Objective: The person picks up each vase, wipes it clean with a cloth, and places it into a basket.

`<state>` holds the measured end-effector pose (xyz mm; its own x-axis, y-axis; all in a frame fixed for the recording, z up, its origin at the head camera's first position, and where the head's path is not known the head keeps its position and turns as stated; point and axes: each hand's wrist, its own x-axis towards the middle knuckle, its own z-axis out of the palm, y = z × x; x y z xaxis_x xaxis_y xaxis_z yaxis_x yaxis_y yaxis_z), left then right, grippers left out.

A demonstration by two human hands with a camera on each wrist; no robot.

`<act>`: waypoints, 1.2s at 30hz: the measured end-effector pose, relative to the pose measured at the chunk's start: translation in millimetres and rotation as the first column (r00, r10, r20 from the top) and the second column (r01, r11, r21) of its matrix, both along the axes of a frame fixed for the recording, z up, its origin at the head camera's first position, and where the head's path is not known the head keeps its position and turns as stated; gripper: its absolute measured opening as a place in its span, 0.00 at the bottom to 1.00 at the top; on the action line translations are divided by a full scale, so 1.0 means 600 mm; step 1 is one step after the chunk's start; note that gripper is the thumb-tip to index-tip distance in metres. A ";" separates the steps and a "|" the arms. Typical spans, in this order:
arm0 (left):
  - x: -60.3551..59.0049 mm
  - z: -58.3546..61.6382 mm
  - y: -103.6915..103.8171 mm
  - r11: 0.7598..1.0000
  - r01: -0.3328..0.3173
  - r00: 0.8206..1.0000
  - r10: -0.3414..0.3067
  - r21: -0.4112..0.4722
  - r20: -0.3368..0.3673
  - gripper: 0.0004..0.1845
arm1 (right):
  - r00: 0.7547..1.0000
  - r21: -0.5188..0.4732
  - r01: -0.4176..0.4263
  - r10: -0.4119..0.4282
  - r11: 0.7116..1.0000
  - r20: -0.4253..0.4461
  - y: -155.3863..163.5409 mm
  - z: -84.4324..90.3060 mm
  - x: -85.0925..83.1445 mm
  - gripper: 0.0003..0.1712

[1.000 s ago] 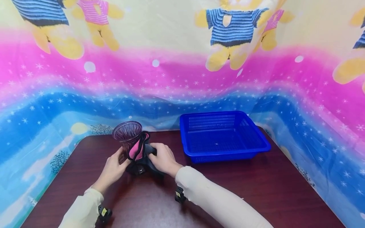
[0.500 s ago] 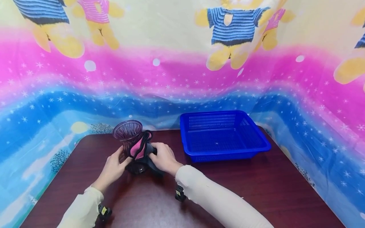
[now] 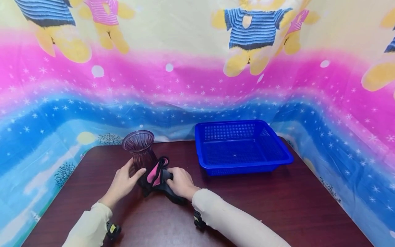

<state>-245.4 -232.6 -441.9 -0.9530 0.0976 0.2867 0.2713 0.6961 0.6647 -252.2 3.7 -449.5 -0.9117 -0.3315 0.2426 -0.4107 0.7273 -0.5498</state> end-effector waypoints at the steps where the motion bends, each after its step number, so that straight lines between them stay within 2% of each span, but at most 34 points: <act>1: 0.000 0.001 0.000 1.000 0.001 1.000 -0.001 0.002 0.001 0.41 | 1.000 0.007 0.004 -0.004 1.000 -0.001 0.001 -0.004 0.000 0.04; 9: 0.002 0.002 0.002 1.000 0.004 1.000 -0.004 -0.004 -0.003 0.41 | 1.000 0.047 0.018 -0.018 0.999 0.003 0.003 -0.015 0.003 0.08; 19: 0.003 -0.002 0.000 1.000 0.002 1.000 -0.002 -0.022 0.006 0.41 | 1.000 -0.059 -0.018 0.019 0.998 0.018 0.007 -0.014 -0.002 0.07; 26: 0.003 -0.001 0.000 1.000 0.008 1.000 -0.008 -0.024 -0.001 0.41 | 0.999 -0.099 -0.032 0.034 0.995 0.019 0.005 0.008 -0.006 0.08; 36: 0.002 -0.006 -0.001 1.000 0.019 0.998 -0.020 -0.025 -0.061 0.34 | 0.999 -0.155 -0.050 0.049 0.987 -0.011 -0.005 0.062 -0.008 0.13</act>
